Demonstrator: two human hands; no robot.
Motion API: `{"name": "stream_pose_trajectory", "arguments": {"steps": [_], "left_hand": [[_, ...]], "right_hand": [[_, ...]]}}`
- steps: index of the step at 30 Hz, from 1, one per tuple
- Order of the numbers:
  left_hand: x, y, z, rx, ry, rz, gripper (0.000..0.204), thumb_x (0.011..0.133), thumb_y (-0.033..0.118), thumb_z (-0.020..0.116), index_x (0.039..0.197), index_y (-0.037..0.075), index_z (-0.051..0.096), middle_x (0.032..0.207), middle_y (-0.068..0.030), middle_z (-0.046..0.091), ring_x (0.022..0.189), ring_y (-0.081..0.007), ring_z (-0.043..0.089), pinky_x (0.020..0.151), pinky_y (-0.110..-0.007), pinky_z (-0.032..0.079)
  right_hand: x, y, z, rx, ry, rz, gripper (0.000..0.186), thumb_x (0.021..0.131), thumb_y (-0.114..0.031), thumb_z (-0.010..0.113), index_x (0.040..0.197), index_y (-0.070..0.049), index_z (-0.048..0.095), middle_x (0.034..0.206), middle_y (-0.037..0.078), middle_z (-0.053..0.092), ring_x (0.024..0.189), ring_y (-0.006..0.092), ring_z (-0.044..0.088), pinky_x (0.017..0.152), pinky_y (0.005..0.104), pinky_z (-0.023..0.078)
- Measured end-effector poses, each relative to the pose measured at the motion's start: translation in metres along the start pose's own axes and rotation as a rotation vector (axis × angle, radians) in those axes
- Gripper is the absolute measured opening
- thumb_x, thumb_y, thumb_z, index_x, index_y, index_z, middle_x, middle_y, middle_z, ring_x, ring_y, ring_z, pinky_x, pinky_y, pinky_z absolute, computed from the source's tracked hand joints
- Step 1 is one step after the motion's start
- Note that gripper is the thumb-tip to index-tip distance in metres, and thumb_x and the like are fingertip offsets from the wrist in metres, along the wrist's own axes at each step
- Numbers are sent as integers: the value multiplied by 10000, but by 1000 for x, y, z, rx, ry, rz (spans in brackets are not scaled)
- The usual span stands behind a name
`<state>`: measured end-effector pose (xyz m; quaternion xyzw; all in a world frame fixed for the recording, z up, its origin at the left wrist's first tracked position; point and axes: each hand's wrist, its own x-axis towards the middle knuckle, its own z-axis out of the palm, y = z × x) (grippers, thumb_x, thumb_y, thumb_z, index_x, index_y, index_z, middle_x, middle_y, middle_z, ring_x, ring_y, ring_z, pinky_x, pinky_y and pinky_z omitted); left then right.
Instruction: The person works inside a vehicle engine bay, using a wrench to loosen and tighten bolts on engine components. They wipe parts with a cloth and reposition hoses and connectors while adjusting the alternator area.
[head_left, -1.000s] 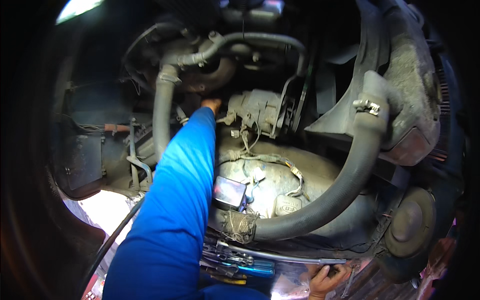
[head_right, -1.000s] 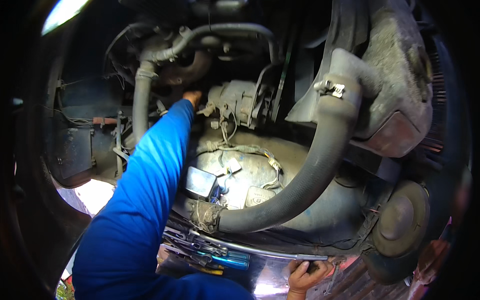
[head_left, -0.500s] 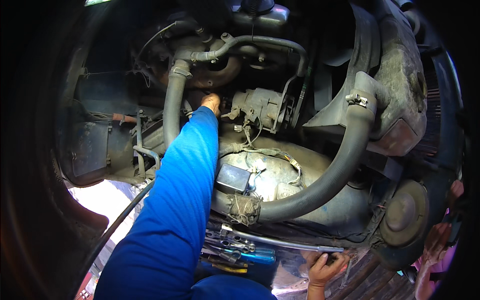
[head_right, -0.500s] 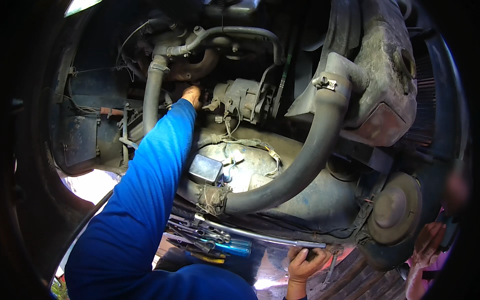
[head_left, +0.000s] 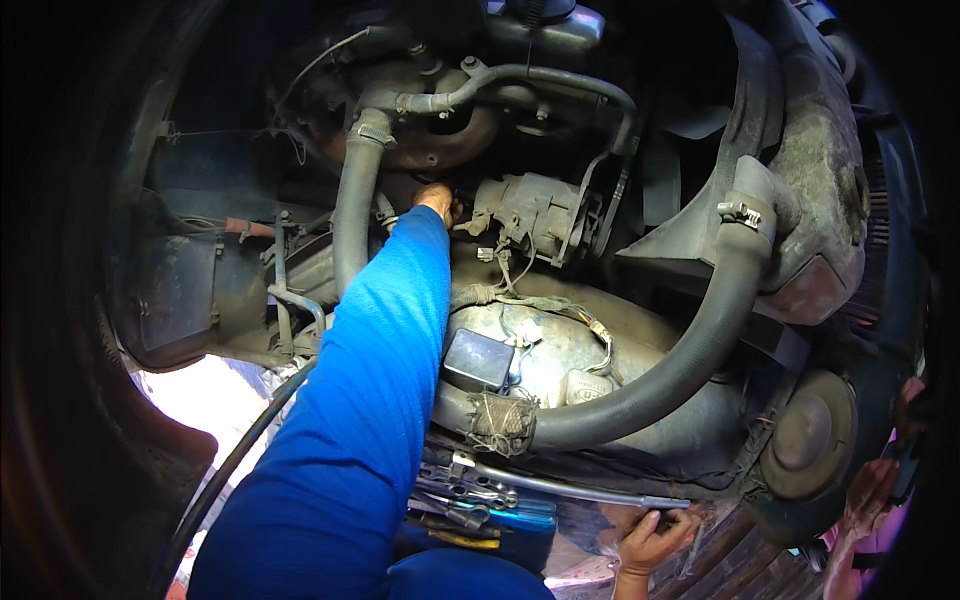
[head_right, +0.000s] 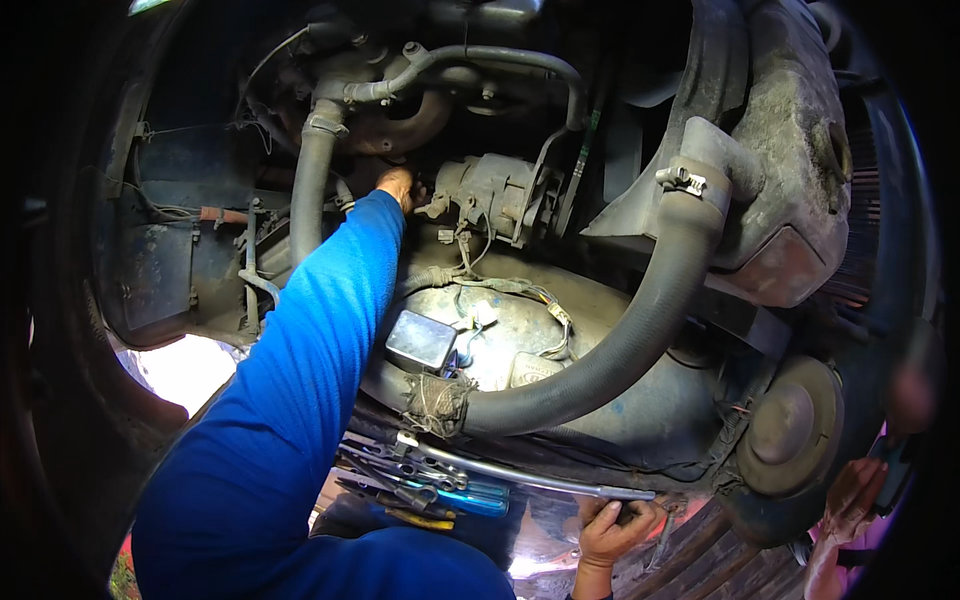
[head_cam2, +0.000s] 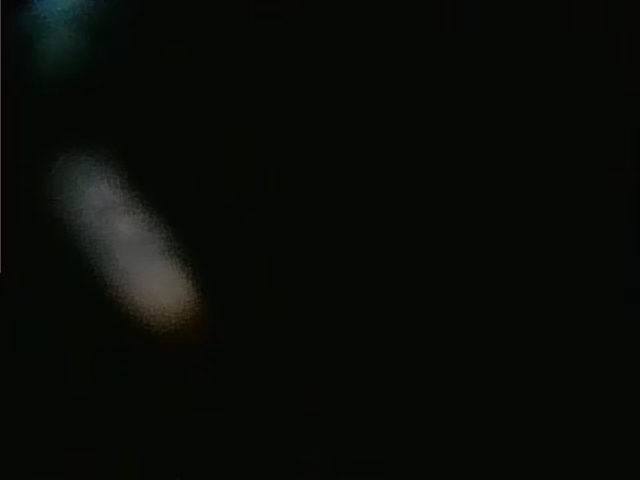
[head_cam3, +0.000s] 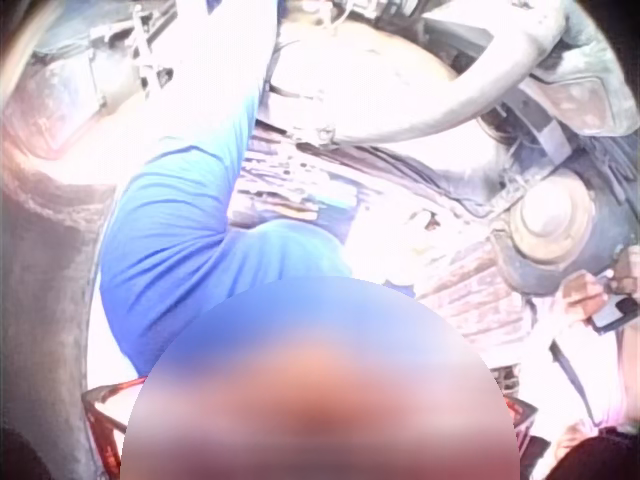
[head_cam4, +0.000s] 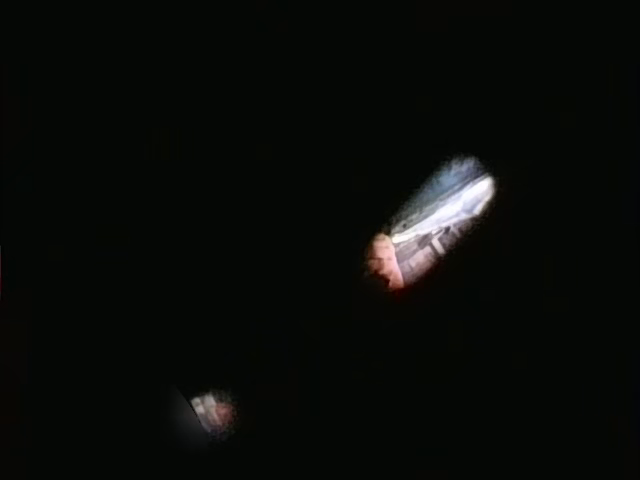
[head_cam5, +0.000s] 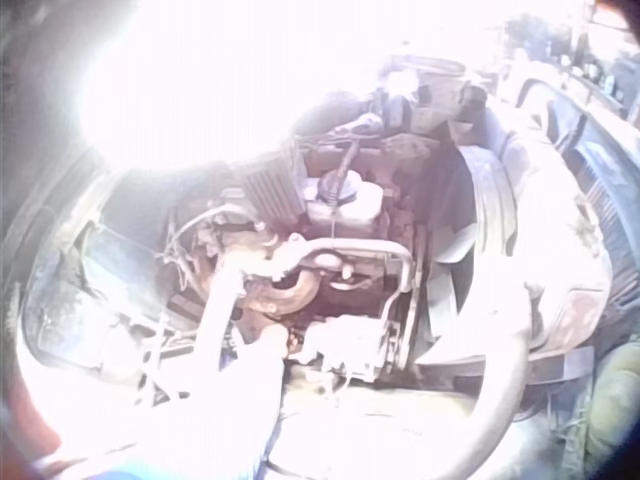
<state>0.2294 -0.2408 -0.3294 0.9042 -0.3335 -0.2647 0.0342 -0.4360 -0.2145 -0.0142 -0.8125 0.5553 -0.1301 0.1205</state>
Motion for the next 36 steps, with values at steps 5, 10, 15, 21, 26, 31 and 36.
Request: {"name": "stream_pose_trajectory", "arguments": {"steps": [5, 10, 15, 21, 26, 31, 36], "left_hand": [[-12, 19, -20, 130, -35, -68, 325, 905, 386, 819, 1023, 84, 794, 1120, -153, 754, 1076, -262, 696, 907, -373, 584], [-9, 15, -15, 172, -110, -3, 234, 942, 279, 769, 1069, 82, 761, 1088, -125, 753, 984, -258, 702, 863, -367, 564], [18, -9, 21, -76, 2, -111, 215, 976, 263, 737, 1073, 72, 751, 1024, -133, 756, 872, -270, 709, 742, -390, 581], [57, -32, 49, -1092, 64, -680, 261, 984, 290, 743, 1094, 54, 744, 1037, -142, 767, 874, -267, 721, 743, -374, 595], [37, -35, 41, 153, 15, -12, 258, 1006, 299, 707, 1087, 56, 742, 1043, -129, 762, 888, -248, 718, 756, -358, 589], [26, -9, 30, 170, -51, -52, 260, 997, 294, 713, 1124, 68, 739, 1090, -132, 757, 945, -257, 716, 807, -361, 586], [20, -3, 24, 194, -60, -66, 271, 988, 288, 719, 1161, 80, 736, 1137, -134, 752, 1002, -267, 713, 858, -364, 584]], "right_hand": [[-2, 3, -1, -23, -4, 14, 432, 1018, -437, 582, 998, -12, 508, 955, 165, 463, 911, 372, 500, 852, 503, 390], [-3, 3, -1, -44, -11, 3, 410, 1016, -412, 582, 992, -10, 506, 957, 169, 471, 915, 374, 503, 847, 501, 388], [0, -1, -1, -30, 10, -11, 395, 1017, -388, 582, 992, -2, 502, 955, 175, 471, 912, 380, 503, 841, 504, 389], [3, -5, 0, 6, 15, 2, 396, 1013, -374, 591, 988, 10, 498, 953, 183, 467, 908, 389, 501, 834, 514, 396], [2, -5, -1, 21, -1, 22, 403, 1023, -378, 584, 986, 14, 500, 949, 189, 463, 908, 393, 501, 837, 514, 400], [1, -2, -1, 1, 3, 2, 403, 1029, -378, 581, 986, 15, 500, 949, 185, 455, 903, 383, 499, 830, 512, 404], [-1, 3, 0, -13, 8, -28, 396, 1032, -368, 588, 985, 15, 498, 952, 177, 448, 902, 364, 496, 819, 492, 406]]}}
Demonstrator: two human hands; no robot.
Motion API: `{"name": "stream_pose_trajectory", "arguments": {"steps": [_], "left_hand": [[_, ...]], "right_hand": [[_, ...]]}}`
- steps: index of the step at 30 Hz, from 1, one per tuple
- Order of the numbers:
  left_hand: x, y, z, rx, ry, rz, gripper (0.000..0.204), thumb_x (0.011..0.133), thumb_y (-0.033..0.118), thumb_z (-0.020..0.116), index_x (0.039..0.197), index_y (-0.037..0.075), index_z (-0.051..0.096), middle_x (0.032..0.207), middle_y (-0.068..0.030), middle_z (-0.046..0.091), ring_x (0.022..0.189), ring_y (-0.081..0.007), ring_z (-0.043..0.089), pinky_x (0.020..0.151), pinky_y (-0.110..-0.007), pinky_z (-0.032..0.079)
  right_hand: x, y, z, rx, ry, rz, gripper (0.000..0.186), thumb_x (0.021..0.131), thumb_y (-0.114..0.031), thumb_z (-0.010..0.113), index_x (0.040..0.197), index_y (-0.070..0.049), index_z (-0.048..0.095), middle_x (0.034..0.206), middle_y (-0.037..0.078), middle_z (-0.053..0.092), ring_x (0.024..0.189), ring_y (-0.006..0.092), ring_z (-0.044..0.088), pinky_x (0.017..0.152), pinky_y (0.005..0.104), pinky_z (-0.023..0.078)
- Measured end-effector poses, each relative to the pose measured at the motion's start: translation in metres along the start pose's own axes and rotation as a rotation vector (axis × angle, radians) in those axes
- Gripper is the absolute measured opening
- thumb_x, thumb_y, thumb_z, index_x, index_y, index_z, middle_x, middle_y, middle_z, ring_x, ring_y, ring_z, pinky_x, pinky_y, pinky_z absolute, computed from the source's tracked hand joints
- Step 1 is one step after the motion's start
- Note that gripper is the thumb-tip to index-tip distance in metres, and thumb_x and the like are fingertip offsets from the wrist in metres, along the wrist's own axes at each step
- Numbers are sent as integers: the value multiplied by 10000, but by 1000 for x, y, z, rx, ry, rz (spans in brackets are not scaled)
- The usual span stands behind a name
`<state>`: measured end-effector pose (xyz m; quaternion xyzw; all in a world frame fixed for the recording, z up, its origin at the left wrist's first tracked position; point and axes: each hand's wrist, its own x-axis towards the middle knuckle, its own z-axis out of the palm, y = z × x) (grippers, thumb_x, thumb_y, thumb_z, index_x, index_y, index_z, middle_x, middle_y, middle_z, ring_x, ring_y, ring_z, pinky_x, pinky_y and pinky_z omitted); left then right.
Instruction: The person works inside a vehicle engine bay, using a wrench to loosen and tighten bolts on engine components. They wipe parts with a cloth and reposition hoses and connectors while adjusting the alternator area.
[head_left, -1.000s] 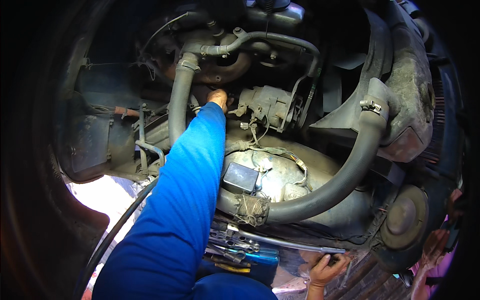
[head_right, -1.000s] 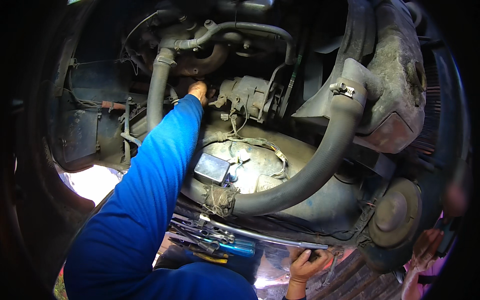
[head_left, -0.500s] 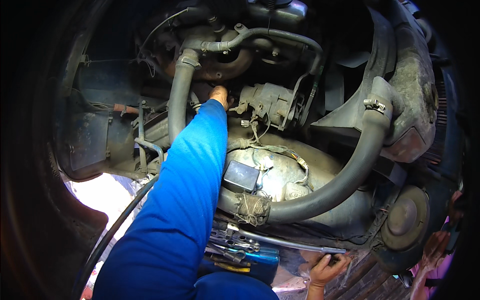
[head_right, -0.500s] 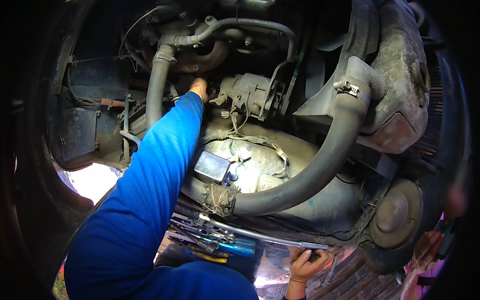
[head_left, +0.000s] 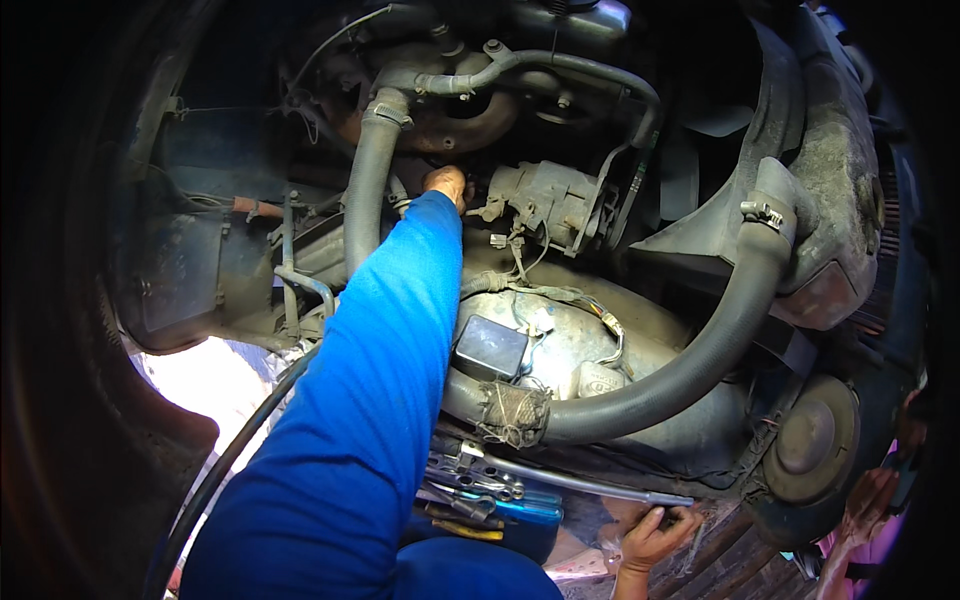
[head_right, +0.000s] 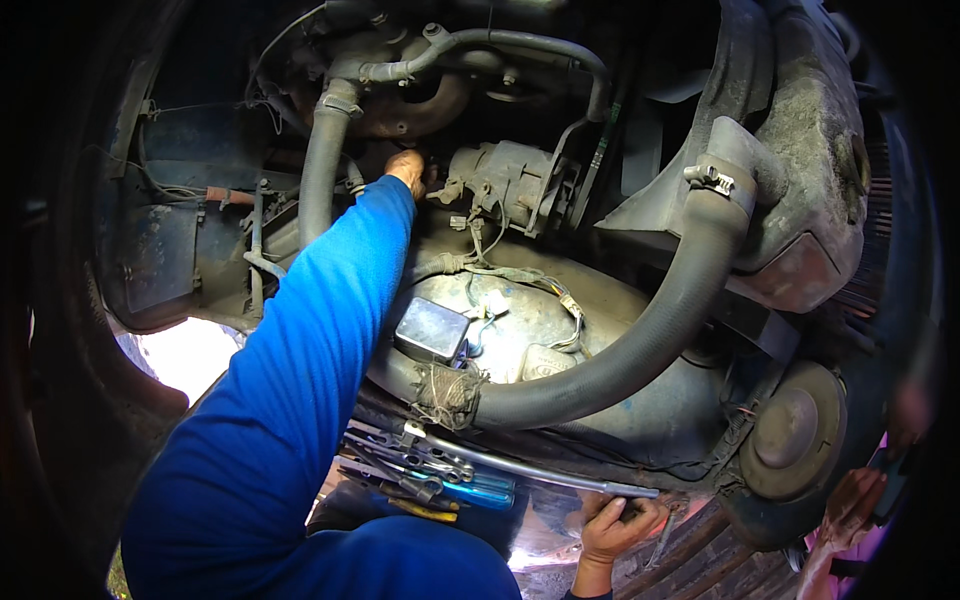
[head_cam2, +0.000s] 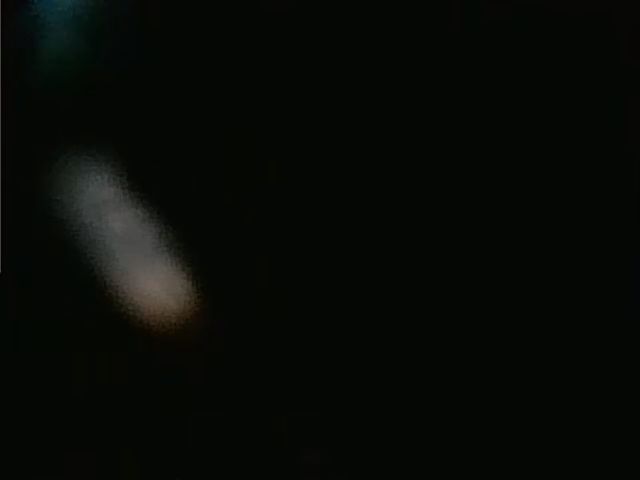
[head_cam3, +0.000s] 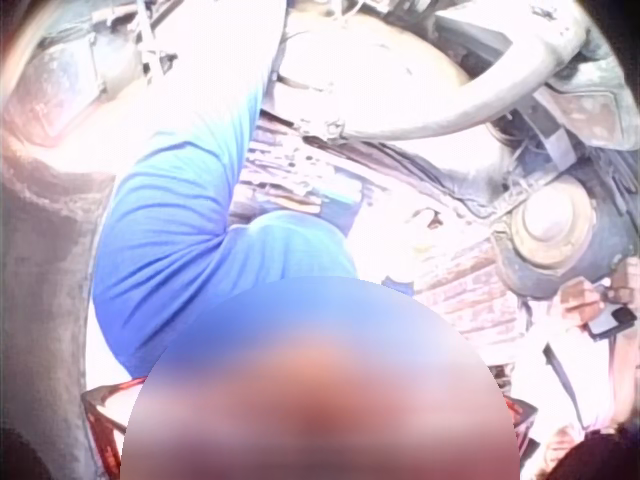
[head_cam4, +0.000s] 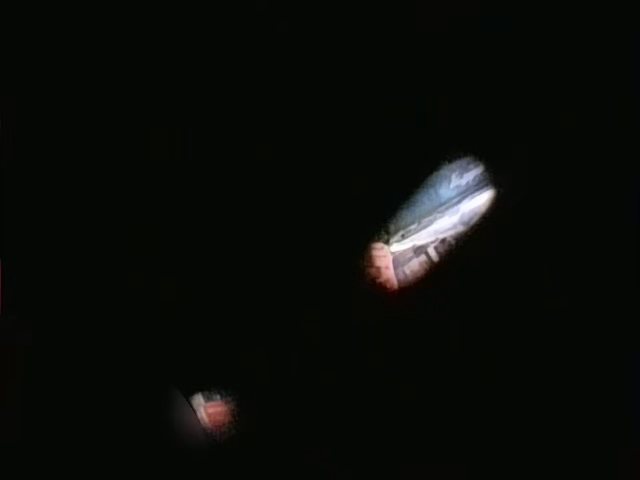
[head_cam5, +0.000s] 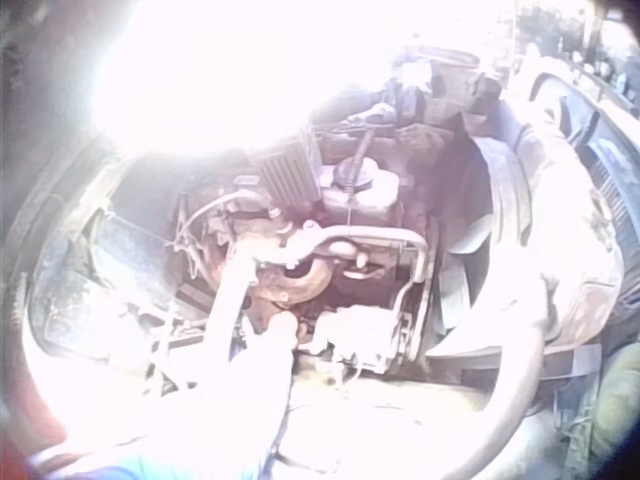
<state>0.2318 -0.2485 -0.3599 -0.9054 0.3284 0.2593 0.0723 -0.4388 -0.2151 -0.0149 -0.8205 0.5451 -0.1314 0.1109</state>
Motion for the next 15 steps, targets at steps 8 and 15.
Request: {"name": "stream_pose_trajectory", "arguments": {"steps": [8, 15], "left_hand": [[7, -3, 5, 28, 7, 5, 306, 974, 280, 728, 1221, 100, 731, 1212, -138, 744, 1094, -282, 709, 939, -370, 579], [-15, 0, -20, 33, 106, 68, 370, 954, 296, 740, 1274, 111, 721, 1287, -143, 729, 1186, -288, 695, 1010, -371, 570]], "right_hand": [[1, 0, 0, -13, 0, -21, 417, 1033, -380, 589, 982, 23, 493, 965, 179, 446, 907, 365, 495, 831, 496, 410], [2, -4, -1, 7, 3, 4, 429, 1038, -395, 582, 980, 21, 493, 962, 178, 446, 913, 370, 496, 851, 502, 413]]}}
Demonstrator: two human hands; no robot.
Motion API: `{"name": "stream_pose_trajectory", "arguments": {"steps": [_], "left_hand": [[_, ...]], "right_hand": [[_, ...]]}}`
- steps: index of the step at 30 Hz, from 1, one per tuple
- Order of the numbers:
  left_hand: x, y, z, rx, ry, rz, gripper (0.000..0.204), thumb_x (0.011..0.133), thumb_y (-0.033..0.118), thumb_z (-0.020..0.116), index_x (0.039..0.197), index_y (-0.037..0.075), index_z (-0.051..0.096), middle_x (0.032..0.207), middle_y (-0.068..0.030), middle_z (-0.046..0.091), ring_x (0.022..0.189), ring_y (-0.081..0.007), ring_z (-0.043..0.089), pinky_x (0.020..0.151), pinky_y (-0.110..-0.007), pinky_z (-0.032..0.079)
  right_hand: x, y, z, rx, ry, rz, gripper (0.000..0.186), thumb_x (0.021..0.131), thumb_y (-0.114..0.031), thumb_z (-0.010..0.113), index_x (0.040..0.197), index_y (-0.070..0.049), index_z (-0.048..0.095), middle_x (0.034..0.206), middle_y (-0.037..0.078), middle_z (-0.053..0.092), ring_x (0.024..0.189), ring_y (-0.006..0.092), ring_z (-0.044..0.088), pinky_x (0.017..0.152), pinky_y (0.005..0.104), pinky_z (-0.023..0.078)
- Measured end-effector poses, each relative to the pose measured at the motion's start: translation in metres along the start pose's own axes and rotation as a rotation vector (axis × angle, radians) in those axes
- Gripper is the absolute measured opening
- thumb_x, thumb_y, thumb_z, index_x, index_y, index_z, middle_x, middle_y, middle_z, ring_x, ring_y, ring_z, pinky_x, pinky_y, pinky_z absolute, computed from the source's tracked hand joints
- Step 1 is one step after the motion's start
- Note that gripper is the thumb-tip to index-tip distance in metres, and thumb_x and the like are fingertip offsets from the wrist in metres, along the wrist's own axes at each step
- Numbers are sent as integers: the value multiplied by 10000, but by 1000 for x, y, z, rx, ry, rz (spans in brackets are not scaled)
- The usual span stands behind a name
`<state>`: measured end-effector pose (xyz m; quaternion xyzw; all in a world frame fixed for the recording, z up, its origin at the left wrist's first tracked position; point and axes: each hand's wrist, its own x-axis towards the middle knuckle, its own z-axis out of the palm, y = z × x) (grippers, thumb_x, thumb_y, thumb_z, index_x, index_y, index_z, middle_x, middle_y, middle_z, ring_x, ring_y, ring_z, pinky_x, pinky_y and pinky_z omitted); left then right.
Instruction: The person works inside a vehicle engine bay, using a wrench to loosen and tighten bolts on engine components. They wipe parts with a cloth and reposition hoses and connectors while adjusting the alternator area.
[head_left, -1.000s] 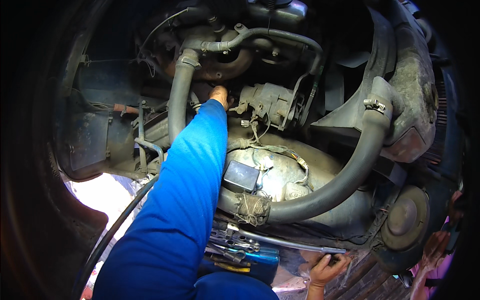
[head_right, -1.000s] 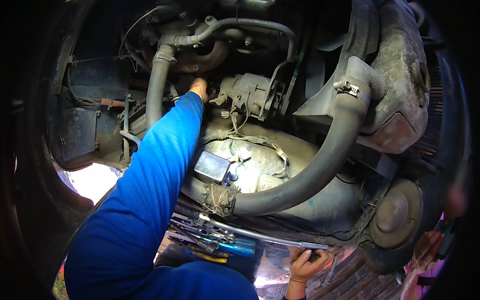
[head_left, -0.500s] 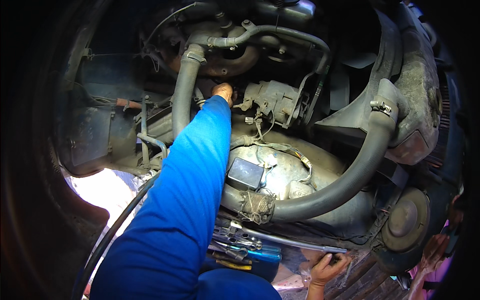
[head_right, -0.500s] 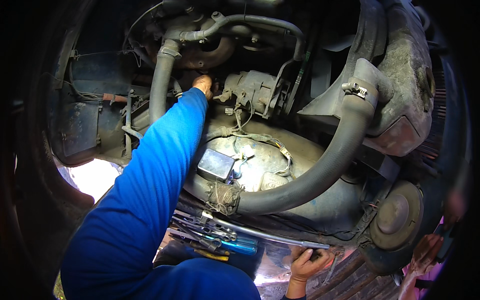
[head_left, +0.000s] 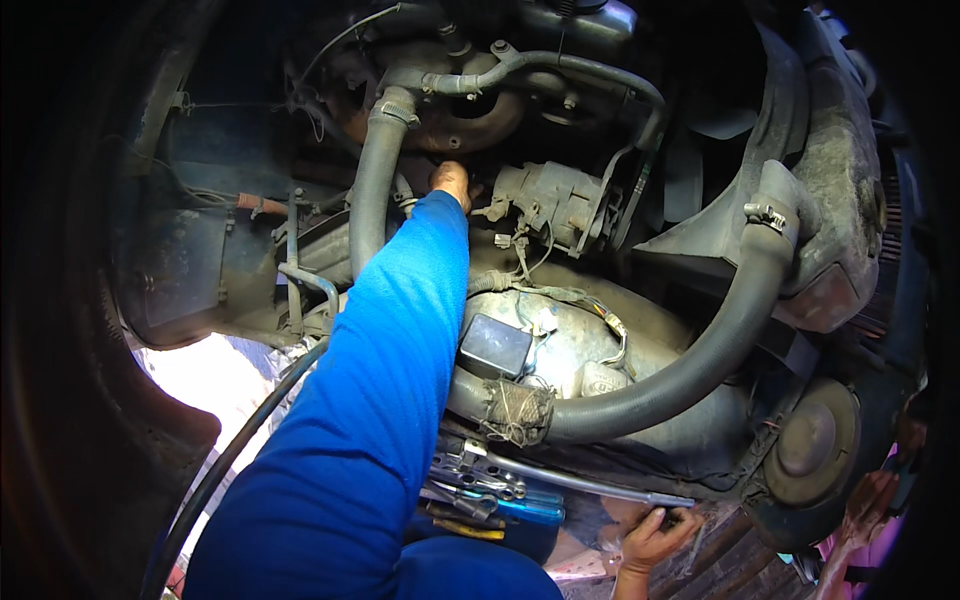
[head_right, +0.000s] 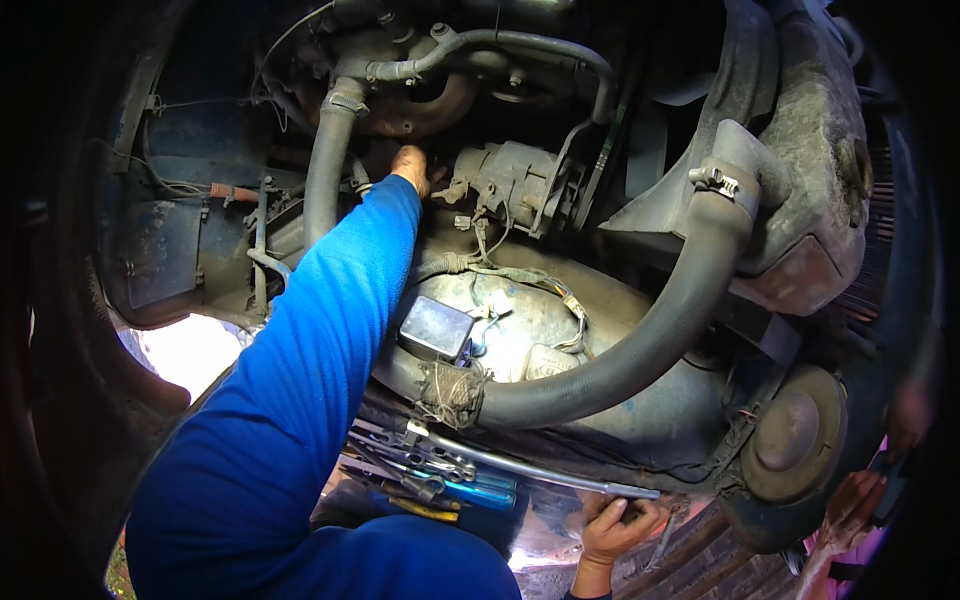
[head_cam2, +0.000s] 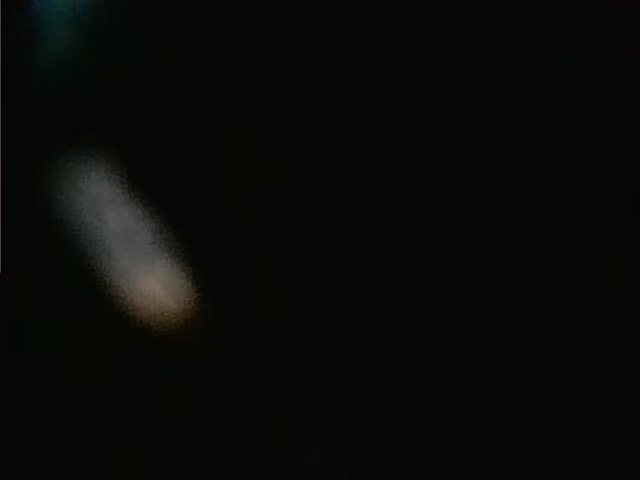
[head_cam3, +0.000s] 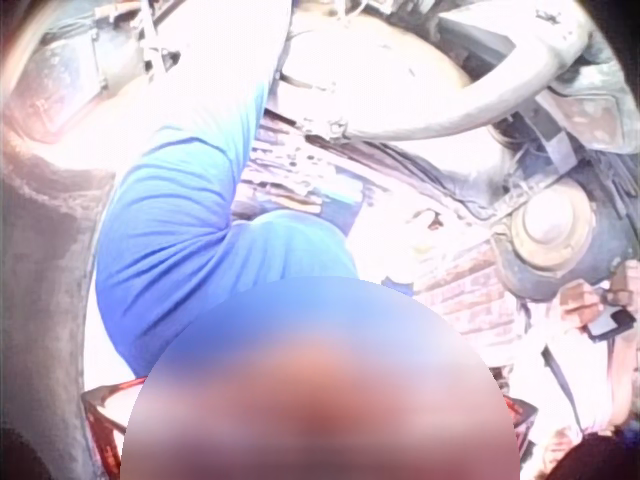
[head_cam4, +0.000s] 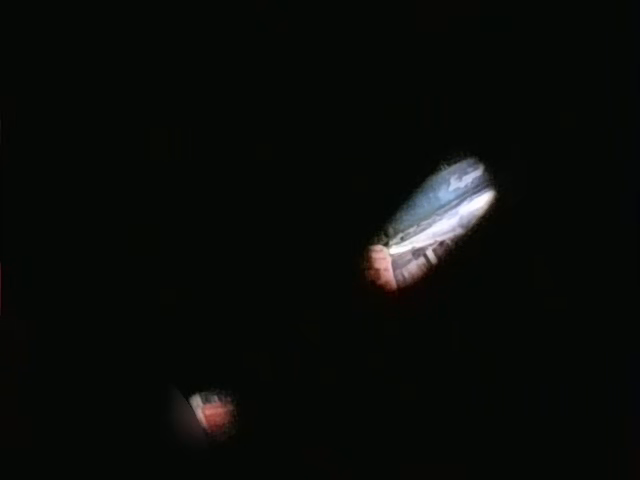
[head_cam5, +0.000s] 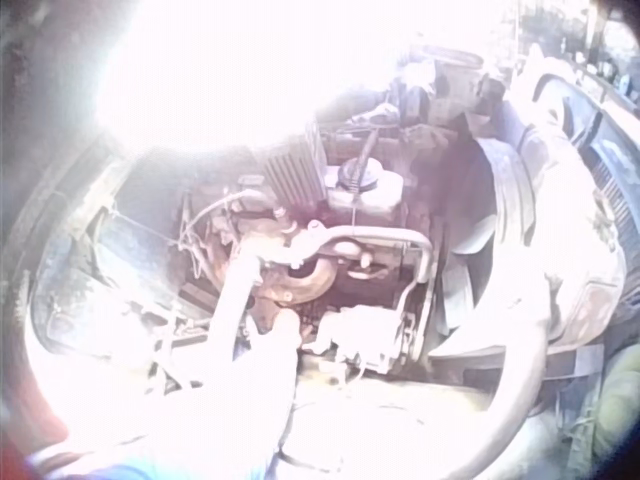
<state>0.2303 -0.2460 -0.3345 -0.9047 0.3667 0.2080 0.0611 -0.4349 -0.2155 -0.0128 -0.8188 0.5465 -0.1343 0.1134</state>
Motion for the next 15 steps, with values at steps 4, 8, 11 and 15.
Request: {"name": "stream_pose_trajectory", "arguments": {"steps": [4, 8, 11, 15], "left_hand": [[-14, 17, -30, -37, -186, -101, 409, 980, 400, 666, 1273, 122, 733, 1331, -91, 723, 1241, -273, 666, 1052, -359, 552], [-10, 29, -26, -1735, -142, -775, 375, 1089, 343, 500, 1259, 97, 727, 1307, -86, 727, 1226, -257, 668, 1034, -381, 565], [0, 24, -8, -1817, -71, -843, 341, 1113, 295, 473, 1228, 97, 726, 1225, -96, 734, 1147, -275, 683, 974, -435, 584], [12, 20, 5, -1660, -53, -852, 299, 1113, 254, 487, 1153, 98, 738, 1079, -116, 748, 1033, -304, 706, 888, -502, 611]], "right_hand": [[-1, 2, 1, -1, -8, 10, 426, 1037, -393, 584, 980, 19, 493, 960, 173, 443, 912, 367, 498, 850, 502, 414], [-1, 3, 2, 7, 5, 1, 422, 1032, -388, 589, 979, 19, 492, 965, 177, 448, 916, 367, 502, 850, 506, 414], [0, 1, 1, -10, 5, -19, 408, 1027, -372, 590, 976, 20, 489, 962, 184, 453, 921, 377, 505, 860, 519, 413], [1, 1, -1, -58, -8, -39, 384, 1021, -358, 580, 971, 11, 488, 967, 191, 457, 945, 389, 506, 921, 557, 410]]}}
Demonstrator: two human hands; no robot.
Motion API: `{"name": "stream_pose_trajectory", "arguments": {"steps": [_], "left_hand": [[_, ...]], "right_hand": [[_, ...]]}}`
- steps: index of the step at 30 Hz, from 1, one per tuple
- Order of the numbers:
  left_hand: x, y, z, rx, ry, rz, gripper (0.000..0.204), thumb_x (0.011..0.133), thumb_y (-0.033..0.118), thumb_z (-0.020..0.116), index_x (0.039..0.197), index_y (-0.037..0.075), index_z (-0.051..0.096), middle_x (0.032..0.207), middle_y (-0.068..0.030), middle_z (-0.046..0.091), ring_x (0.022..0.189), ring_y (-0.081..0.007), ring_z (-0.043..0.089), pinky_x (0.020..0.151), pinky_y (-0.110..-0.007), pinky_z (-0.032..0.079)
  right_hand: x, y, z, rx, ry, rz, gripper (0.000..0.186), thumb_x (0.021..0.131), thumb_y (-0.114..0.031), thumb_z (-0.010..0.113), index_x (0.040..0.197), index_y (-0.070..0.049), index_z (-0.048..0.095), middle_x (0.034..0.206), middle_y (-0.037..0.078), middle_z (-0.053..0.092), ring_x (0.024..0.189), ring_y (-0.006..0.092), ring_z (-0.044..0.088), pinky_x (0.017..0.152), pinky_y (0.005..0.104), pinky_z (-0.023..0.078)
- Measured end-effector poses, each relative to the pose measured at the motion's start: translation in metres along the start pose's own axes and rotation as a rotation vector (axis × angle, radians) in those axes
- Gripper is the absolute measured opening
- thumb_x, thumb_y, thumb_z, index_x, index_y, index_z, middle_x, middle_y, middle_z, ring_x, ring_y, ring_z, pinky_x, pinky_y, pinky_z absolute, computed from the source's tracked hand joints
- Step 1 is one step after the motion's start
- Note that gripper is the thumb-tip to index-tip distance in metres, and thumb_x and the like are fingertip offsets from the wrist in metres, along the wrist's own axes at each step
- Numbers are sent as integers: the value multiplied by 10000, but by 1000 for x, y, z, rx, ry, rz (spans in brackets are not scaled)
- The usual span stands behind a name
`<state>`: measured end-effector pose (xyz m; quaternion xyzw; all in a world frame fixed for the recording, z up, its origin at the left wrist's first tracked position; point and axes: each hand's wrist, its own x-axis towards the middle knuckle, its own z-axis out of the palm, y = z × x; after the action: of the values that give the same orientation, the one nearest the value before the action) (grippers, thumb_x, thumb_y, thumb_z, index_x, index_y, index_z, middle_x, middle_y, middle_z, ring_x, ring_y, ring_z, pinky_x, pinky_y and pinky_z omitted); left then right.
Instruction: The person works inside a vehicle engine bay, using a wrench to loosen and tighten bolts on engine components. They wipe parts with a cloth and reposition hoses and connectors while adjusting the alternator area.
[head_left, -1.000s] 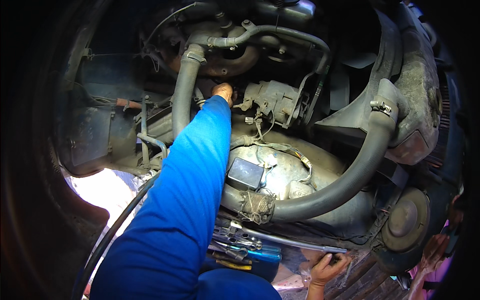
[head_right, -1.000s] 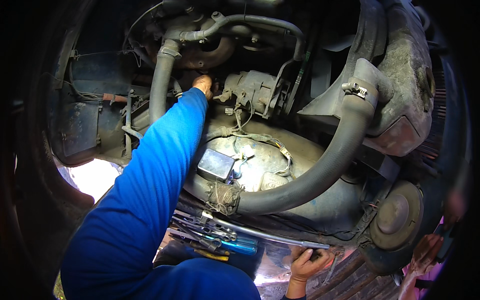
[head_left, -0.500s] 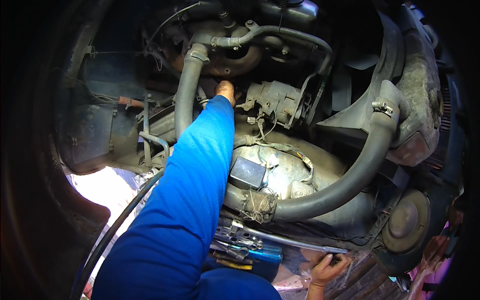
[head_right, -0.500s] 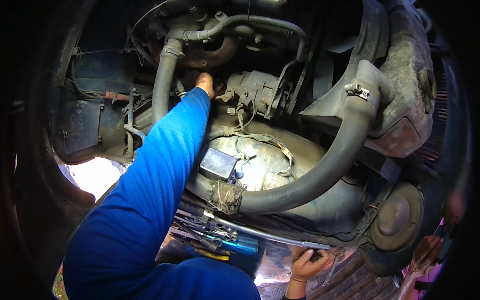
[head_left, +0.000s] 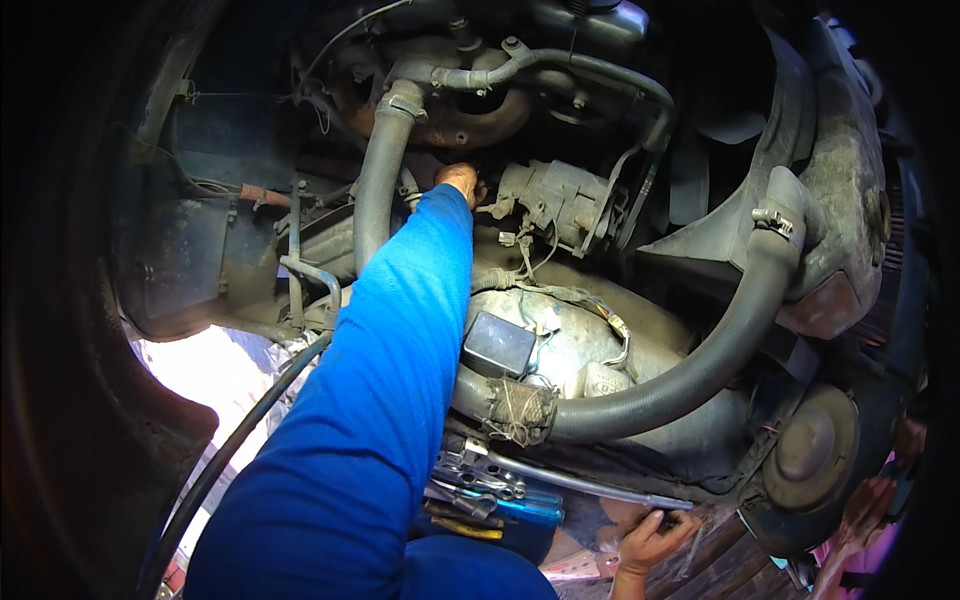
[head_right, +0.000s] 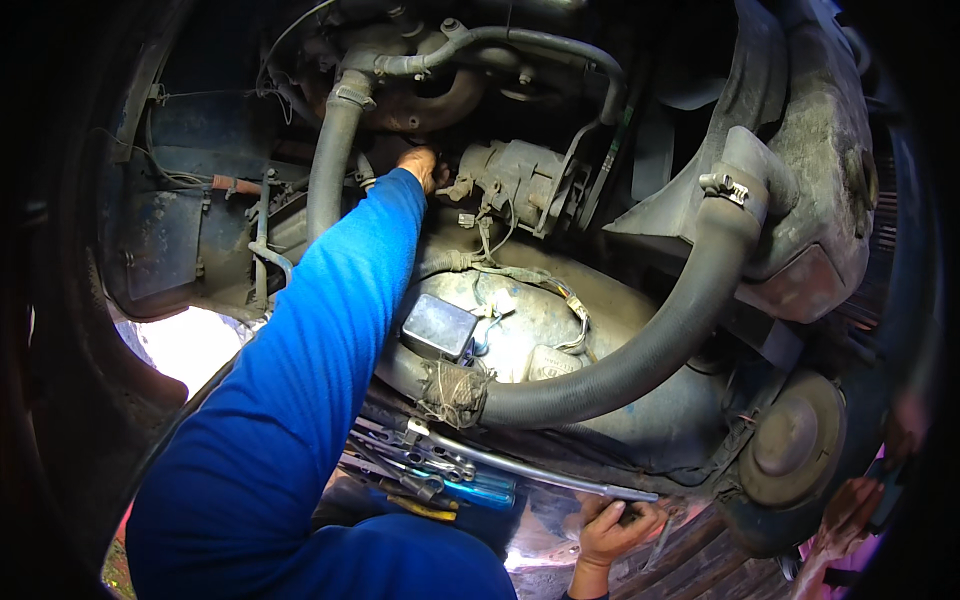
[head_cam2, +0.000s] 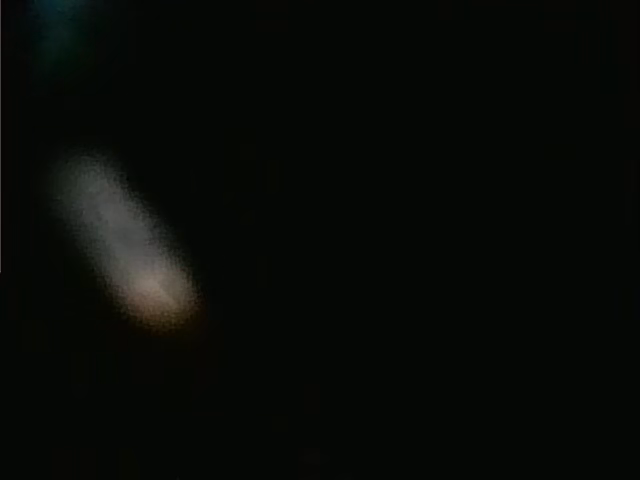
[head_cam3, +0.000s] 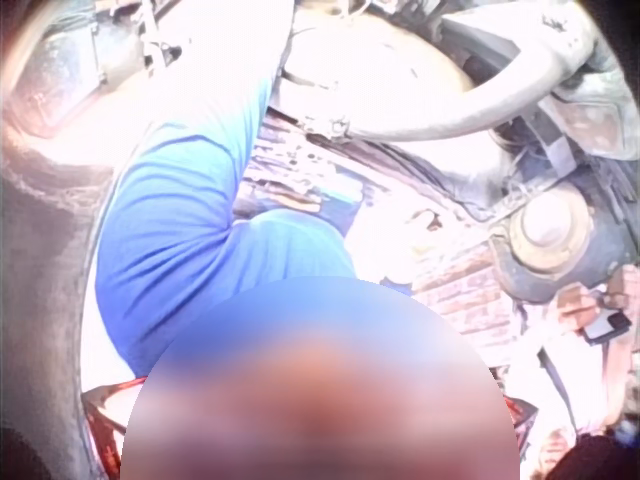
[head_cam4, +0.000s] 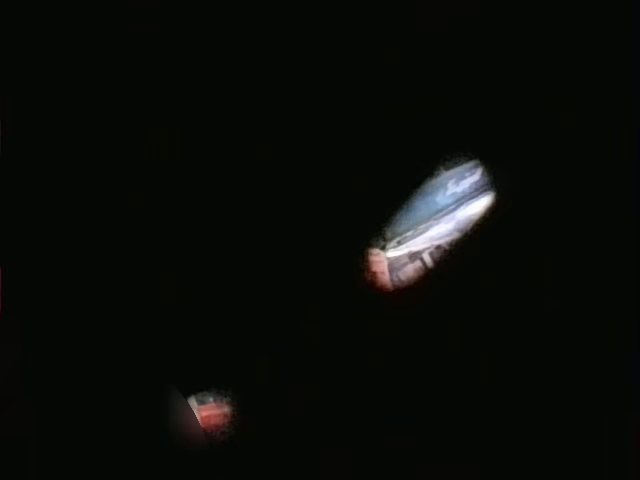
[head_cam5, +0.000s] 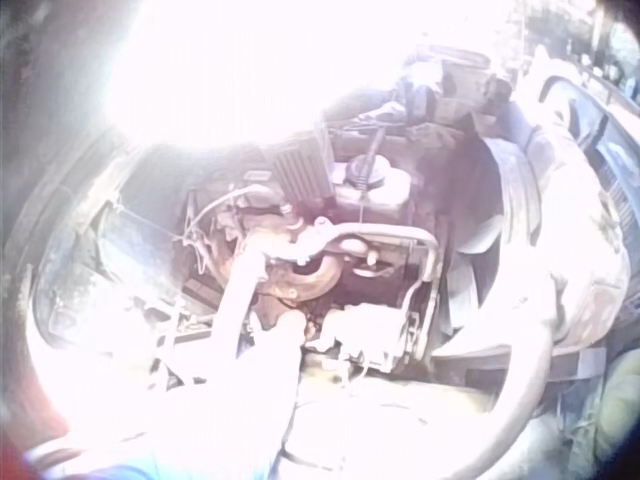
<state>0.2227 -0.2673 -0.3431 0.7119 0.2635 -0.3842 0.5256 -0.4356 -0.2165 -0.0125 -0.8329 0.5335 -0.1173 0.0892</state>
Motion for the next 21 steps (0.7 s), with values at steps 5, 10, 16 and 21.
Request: {"name": "stream_pose_trajectory", "arguments": {"steps": [5, 10, 16, 21], "left_hand": [[-9, 4, 8, -255, 32, -182, 301, 1086, 309, 547, 1059, 86, 746, 986, -108, 744, 977, -271, 709, 825, -450, 621], [-9, 2, -1, 148, -30, 71, 268, 1050, 309, 597, 1082, 94, 755, 1037, -102, 748, 1015, -258, 709, 867, -421, 607], [-8, 2, -9, 1218, 11, 506, 252, 1008, 308, 657, 1110, 105, 766, 1098, -95, 754, 1060, -243, 709, 917, -386, 590], [-2, 3, -12, 1565, -10, 604, 261, 973, 307, 707, 1133, 113, 775, 1149, -89, 758, 1098, -230, 709, 958, -357, 576]], "right_hand": [[-1, 2, 1, 2, 8, 0, 387, 1027, -348, 574, 974, 25, 483, 947, 191, 448, 919, 387, 498, 865, 528, 407], [-2, 5, 1, -34, 1, -7, 399, 1033, -359, 565, 972, 26, 480, 952, 189, 445, 918, 384, 495, 848, 515, 403], [-2, 5, 1, -34, 8, -15, 403, 1038, -363, 561, 974, 27, 482, 957, 190, 446, 924, 378, 496, 847, 507, 407], [-2, 5, 1, -8, 6, -10, 397, 1033, -353, 570, 975, 29, 482, 962, 190, 447, 924, 377, 496, 855, 508, 411]]}}
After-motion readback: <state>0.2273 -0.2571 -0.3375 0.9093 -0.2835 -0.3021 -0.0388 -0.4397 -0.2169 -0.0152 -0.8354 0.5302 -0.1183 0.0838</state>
